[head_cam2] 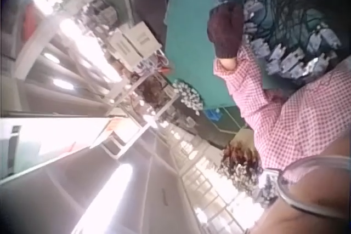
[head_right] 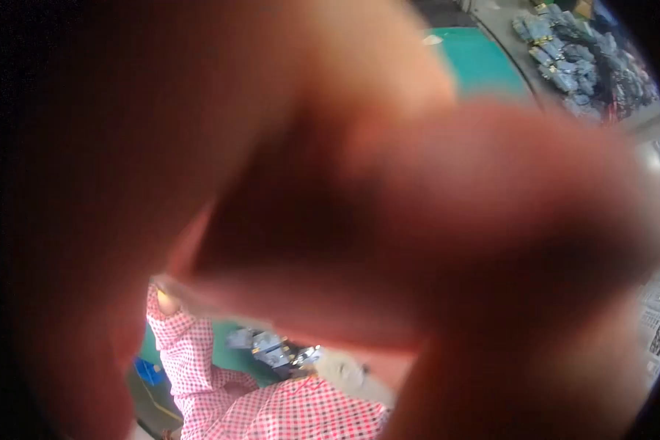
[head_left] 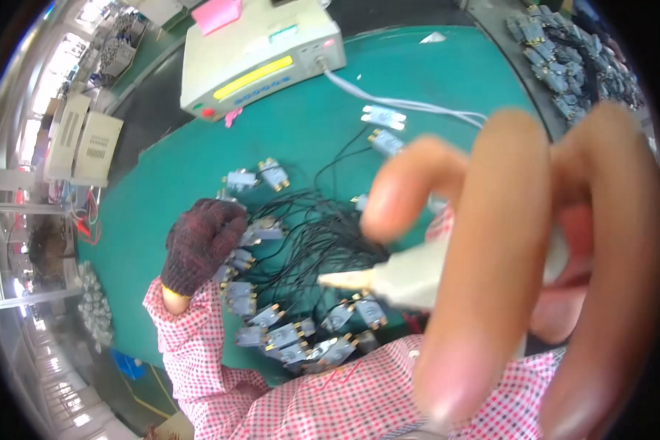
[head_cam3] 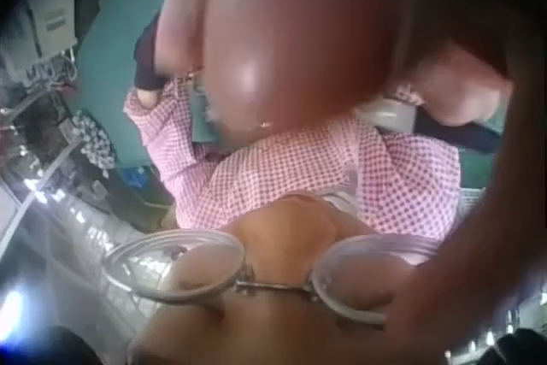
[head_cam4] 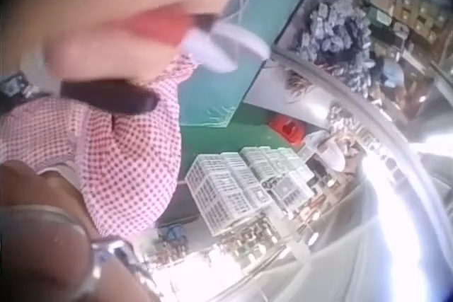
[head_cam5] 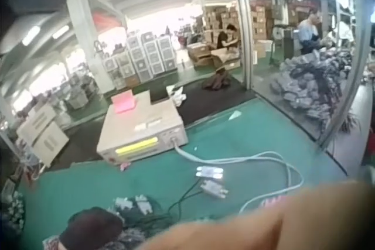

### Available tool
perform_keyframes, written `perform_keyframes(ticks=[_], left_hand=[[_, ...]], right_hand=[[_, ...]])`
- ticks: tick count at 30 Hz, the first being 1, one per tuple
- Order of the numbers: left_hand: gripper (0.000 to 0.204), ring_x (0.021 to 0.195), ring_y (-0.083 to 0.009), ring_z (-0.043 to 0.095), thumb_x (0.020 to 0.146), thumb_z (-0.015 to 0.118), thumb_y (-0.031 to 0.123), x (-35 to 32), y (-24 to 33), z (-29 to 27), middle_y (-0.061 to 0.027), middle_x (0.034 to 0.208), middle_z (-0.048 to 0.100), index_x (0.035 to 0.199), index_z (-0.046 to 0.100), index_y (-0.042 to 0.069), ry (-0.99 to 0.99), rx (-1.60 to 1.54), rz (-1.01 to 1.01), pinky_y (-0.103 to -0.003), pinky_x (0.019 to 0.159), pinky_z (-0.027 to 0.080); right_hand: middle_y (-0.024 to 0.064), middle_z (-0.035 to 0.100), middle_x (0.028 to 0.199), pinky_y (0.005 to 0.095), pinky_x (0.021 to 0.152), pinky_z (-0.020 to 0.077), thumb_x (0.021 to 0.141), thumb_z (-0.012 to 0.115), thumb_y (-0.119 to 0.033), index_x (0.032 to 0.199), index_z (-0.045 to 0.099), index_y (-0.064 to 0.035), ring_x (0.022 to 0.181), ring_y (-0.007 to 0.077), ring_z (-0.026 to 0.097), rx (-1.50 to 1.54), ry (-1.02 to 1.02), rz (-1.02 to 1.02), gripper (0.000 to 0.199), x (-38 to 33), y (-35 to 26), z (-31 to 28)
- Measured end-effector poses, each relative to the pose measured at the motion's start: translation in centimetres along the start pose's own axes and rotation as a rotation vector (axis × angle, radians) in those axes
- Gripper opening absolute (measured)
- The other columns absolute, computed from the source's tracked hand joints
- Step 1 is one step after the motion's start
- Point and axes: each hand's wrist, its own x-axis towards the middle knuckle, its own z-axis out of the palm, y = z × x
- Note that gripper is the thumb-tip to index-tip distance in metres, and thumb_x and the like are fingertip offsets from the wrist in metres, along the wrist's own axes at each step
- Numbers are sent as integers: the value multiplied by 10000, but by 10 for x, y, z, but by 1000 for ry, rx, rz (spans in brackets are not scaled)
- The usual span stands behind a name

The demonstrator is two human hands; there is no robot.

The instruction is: Assemble and test electronic cable bundles at a factory workstation.

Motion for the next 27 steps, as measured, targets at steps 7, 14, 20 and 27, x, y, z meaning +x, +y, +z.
perform_keyframes(ticks=[7,14,20,27], left_hand=[[185,863,-322,586,823,592,257,-19,8,11,-126,869,625,903,656,103,12,189,-215,-424,728,457],[200,850,-309,582,815,609,285,0,23,12,-110,871,629,846,656,93,156,359,-152,-439,736,455],[196,793,-319,592,808,600,303,10,27,15,-111,815,629,807,655,115,-30,509,-236,-445,694,457],[175,694,-298,585,744,602,285,20,40,15,-94,709,601,727,604,111,198,759,-35,-434,624,435]], right_hand=[[62,604,869,246,677,476,818,457,-52,971,626,-24,743,142,581,446,-91,-306,230,-70,-31,74],[50,603,882,229,673,478,856,430,-58,1027,618,-35,740,129,579,812,-258,-560,255,-34,9,63],[40,602,894,214,670,479,889,407,-64,1075,610,-45,738,118,577,1120,-405,-713,276,-33,13,71],[28,601,907,197,666,480,927,381,-70,1130,602,-57,735,104,576,1567,-587,-920,301,-76,13,29]])
